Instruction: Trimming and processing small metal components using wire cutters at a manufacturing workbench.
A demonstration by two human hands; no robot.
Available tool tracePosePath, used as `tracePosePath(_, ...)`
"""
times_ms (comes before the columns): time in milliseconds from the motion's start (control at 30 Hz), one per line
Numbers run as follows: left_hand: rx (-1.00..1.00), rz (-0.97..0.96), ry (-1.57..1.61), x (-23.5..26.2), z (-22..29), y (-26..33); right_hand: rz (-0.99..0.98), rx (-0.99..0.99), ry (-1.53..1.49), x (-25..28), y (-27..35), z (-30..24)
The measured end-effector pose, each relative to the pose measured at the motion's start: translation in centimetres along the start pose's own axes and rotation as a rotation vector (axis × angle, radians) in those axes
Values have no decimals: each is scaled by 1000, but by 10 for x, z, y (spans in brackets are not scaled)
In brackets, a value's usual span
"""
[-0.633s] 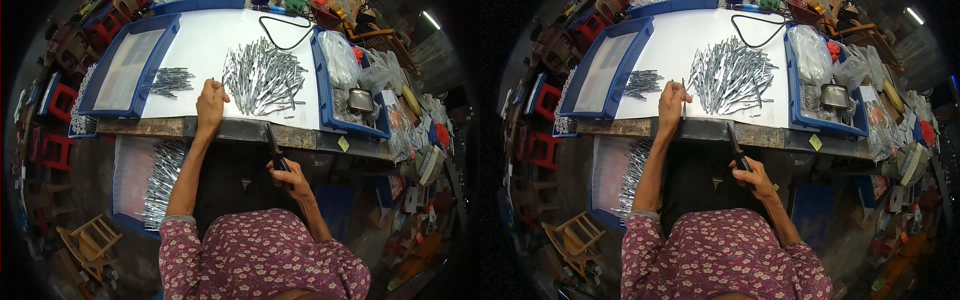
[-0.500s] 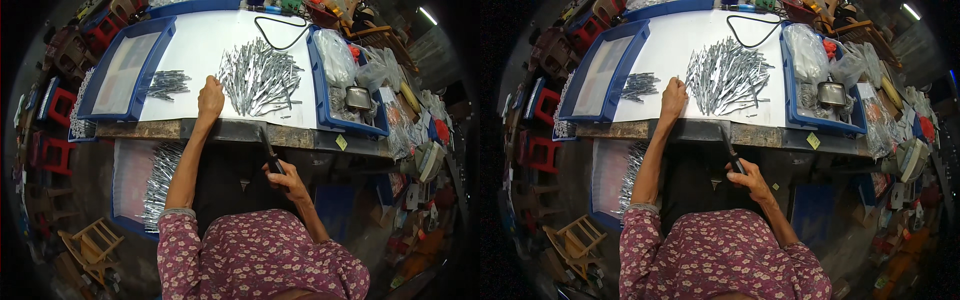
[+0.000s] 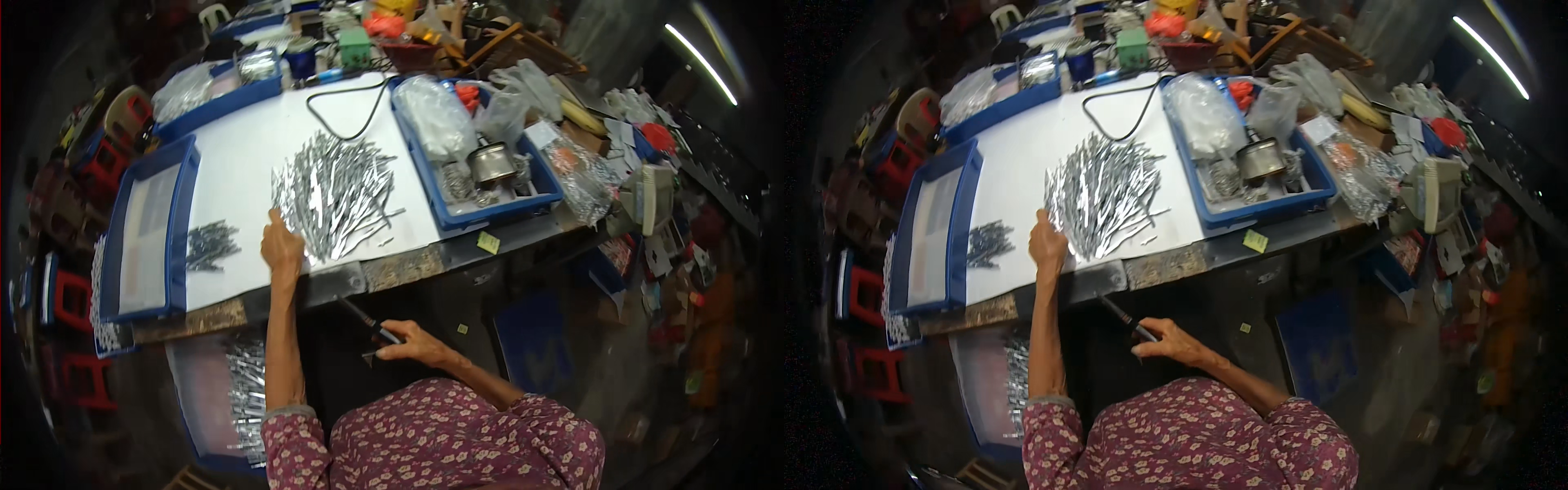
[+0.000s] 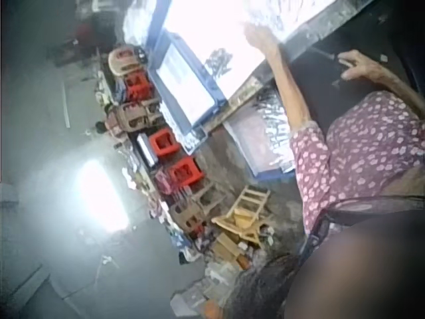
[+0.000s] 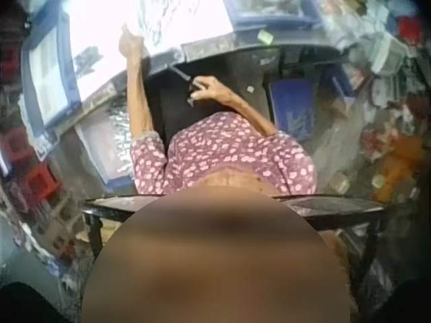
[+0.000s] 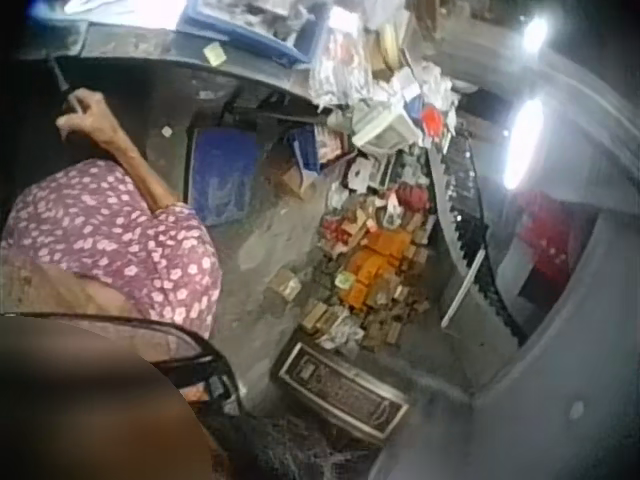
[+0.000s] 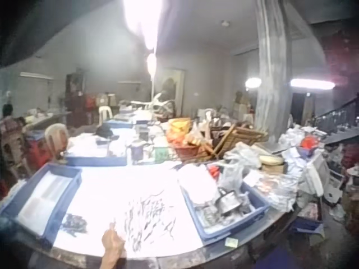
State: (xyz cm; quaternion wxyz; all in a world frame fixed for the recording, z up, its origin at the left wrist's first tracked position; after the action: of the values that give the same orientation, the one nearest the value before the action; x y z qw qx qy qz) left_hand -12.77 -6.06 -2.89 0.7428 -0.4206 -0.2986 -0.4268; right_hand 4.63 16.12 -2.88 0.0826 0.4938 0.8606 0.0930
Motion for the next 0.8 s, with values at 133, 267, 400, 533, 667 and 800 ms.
tracePosePath(133,51,-51,-20,7,-1,-2,-20,42,51,1,2,0)
tracePosePath(267,3,-22,-109,6,8,1,-7,53,-22,-1,0,-1)
tracePosePath(400,2,-83,-173,11,17,1,-29,31,37,-1,1,-3)
tracePosePath(533,44,-112,-153,16,20,-5,-41,41,90,0,-1,-2)
tracePosePath(667,135,-125,-79,18,19,-5,-34,12,43,0,1,-5)
tracePosePath(800,136,41,12,12,3,-1,-9,56,57,4,-1,-13)
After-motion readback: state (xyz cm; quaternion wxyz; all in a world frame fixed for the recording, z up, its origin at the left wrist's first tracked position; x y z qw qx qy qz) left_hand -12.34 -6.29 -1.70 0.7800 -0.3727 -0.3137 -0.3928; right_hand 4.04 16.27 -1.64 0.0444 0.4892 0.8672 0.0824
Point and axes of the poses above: each hand's wrist, its own y-axis away from the middle knuckle, its own x-axis out of the back of the hand, z = x × y, the point moved 2 cm from there along -y, towards the middle knuckle, and after that the axes turned 3 degrees about z, right-handed, at the moved point
